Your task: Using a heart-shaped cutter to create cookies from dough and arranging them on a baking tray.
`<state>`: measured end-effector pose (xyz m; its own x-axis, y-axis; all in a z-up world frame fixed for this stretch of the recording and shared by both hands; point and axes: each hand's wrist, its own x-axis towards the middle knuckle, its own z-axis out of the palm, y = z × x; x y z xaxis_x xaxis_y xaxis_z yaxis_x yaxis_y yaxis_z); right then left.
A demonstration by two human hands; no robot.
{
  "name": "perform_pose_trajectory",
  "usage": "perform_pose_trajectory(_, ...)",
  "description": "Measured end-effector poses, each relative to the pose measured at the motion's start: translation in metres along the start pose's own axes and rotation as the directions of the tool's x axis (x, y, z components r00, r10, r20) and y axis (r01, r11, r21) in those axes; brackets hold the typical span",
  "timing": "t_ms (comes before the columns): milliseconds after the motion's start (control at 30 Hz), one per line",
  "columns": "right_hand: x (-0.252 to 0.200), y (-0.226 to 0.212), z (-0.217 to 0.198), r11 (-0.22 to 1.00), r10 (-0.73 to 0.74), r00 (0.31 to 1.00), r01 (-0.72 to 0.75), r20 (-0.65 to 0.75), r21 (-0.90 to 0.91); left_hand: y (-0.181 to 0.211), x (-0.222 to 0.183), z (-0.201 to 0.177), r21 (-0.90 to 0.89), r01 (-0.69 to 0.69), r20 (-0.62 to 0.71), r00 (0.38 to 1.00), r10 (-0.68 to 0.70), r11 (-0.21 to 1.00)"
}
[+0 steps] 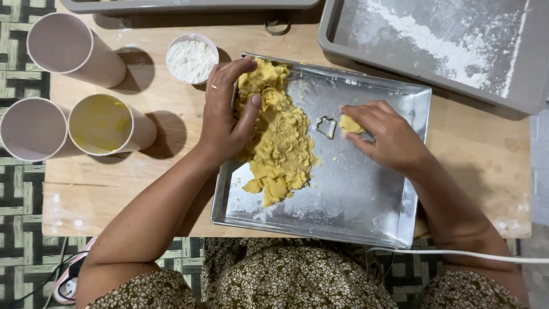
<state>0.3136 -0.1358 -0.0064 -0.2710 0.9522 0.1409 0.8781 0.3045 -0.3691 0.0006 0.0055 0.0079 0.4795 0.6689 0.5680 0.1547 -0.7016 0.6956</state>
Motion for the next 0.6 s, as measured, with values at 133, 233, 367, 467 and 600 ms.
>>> perform_pose_trajectory(133, -0.005, -0.007, -0.002, 0.987, -0.070, 0.990, 0.050, -0.125, -0.153, 0.001, 0.000, -0.001, -0.004, -0.010, -0.009, 1.000, 0.010, 1.000)
perform_pose_trajectory(233, 0.001, -0.020, -0.021, 0.990, 0.137, 0.988, -0.137, 0.073, 0.006, 0.001, -0.001, -0.001, -0.010, 0.005, -0.004, 1.000, -0.005, 1.000)
perform_pose_trajectory(367, 0.001, -0.018, -0.027, 0.968, 0.240, 0.949, -0.251, 0.206, 0.029, -0.001, -0.002, 0.000, -0.019, 0.026, 0.002, 1.000, -0.026, 0.999)
perform_pose_trajectory(467, 0.001, -0.017, -0.016, 0.960, 0.274, 0.941, -0.280, 0.200, 0.005, -0.001, -0.001, -0.001, -0.008, -0.018, -0.008, 1.000, 0.018, 1.000)
perform_pose_trajectory(600, -0.002, -0.017, 0.001, 0.994, 0.105, 0.993, -0.104, 0.046, -0.021, -0.002, -0.004, 0.001, 0.006, 0.024, -0.003, 1.000, -0.024, 1.000)
